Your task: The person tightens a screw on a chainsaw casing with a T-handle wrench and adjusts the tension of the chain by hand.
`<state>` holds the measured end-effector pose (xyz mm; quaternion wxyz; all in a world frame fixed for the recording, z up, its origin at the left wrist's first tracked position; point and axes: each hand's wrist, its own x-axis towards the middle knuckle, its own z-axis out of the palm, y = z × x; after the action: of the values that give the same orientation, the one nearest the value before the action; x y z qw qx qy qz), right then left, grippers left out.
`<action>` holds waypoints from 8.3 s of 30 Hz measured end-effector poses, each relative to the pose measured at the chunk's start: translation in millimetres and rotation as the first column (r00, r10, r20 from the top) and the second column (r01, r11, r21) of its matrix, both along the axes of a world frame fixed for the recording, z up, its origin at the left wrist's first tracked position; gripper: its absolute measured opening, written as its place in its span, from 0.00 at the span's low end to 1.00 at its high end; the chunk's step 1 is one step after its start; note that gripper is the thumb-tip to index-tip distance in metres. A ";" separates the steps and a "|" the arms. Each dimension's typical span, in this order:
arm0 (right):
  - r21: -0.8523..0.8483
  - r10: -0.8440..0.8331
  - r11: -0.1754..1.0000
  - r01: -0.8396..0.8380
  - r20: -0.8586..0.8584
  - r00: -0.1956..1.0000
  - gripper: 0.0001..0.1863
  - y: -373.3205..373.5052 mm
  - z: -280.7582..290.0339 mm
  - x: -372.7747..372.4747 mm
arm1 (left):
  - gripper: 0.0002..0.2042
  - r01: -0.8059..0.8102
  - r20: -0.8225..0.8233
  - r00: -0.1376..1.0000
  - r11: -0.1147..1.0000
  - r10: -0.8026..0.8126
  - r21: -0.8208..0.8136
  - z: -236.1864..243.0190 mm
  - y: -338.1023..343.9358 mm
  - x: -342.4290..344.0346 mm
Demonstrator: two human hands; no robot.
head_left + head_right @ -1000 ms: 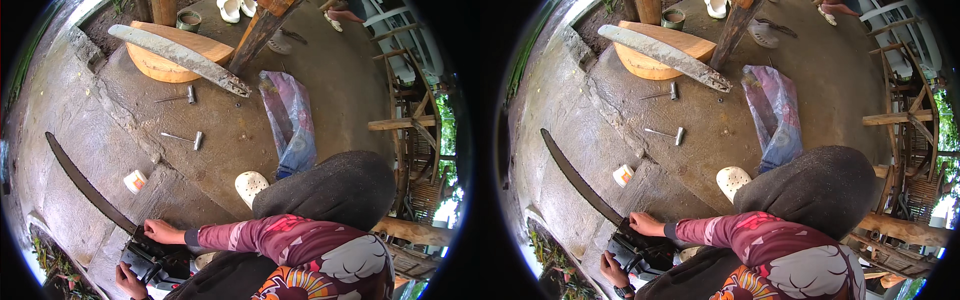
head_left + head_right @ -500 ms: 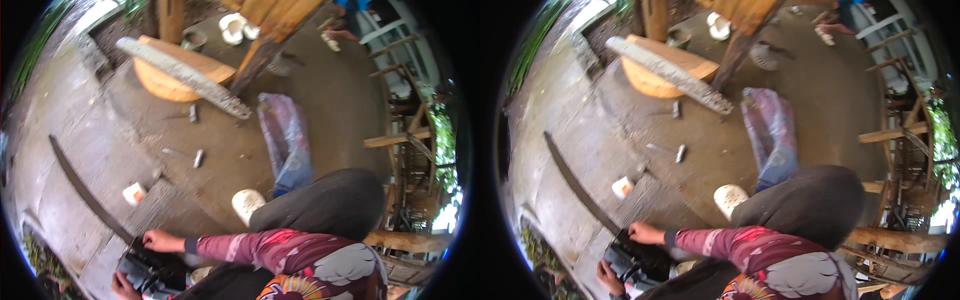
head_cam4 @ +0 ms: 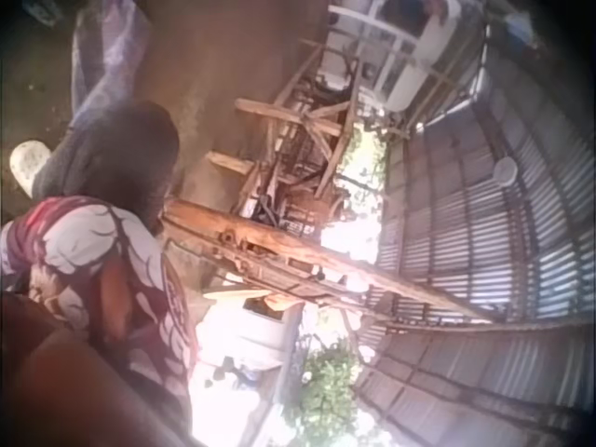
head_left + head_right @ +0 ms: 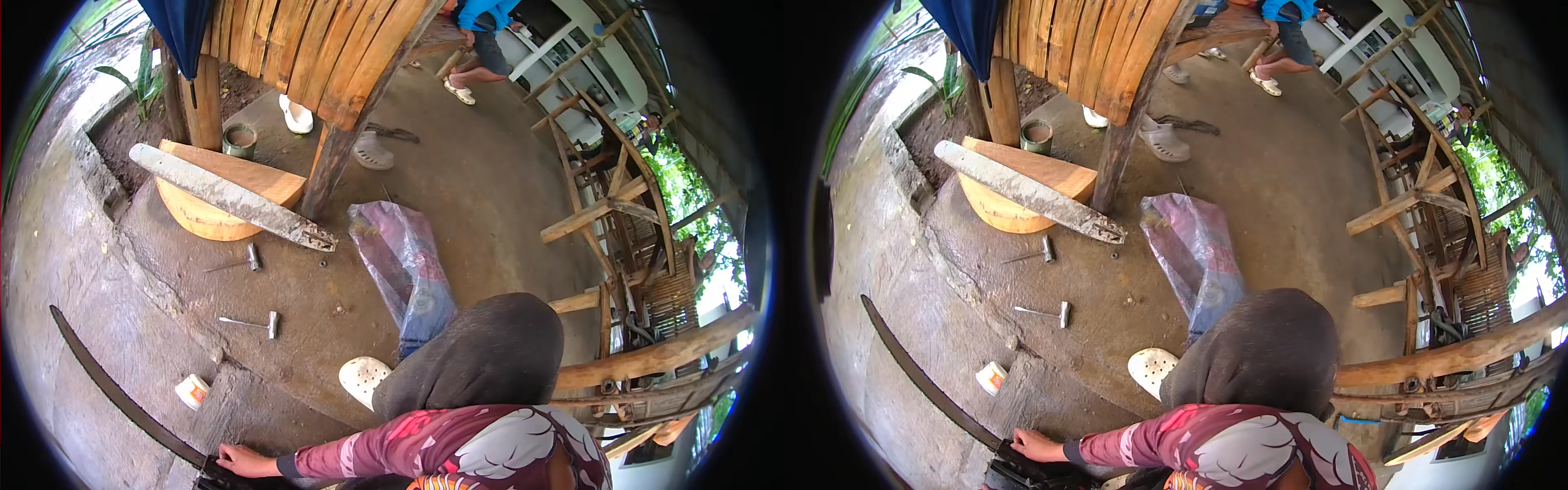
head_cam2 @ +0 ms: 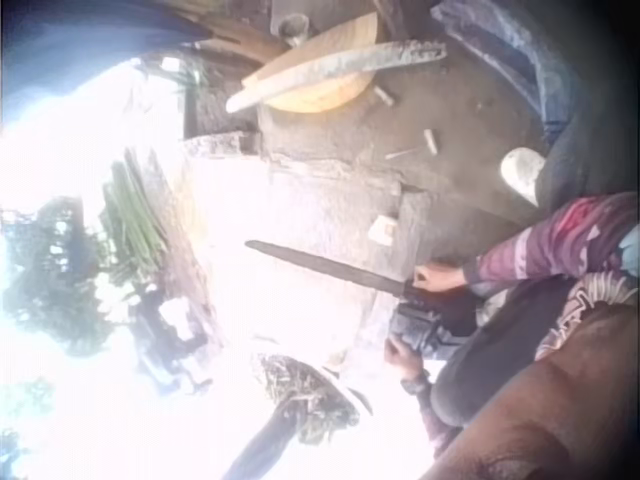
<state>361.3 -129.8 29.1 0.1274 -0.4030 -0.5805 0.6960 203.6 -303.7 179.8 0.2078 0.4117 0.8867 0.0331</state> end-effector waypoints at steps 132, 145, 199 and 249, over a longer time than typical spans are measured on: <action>0.068 0.160 0.986 -0.152 -0.145 0.976 0.16 -13.9 -46.6 -25.7 | 0.18 -0.313 0.234 0.934 0.935 0.271 0.168 -33.3 59.9 5.2; 0.069 0.054 0.996 -0.049 -0.084 0.995 0.13 -18.2 -44.3 -28.2 | 0.17 -0.282 0.215 0.945 0.946 0.246 0.161 -38.2 66.1 7.8; 0.566 -0.488 0.756 0.328 0.154 0.859 0.12 266.4 25.5 137.2 | 0.18 -0.438 0.350 0.876 0.850 0.331 0.292 36.7 71.1 34.9; 0.087 0.169 0.981 -0.175 0.064 0.983 0.12 30.4 4.8 14.0 | 0.18 -0.491 0.342 0.851 0.836 0.399 0.246 30.7 62.9 32.6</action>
<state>375.3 -99.4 33.8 0.0688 -0.3644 -0.6480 0.6653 236.2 -240.7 210.5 0.2454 0.2116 0.9026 0.2835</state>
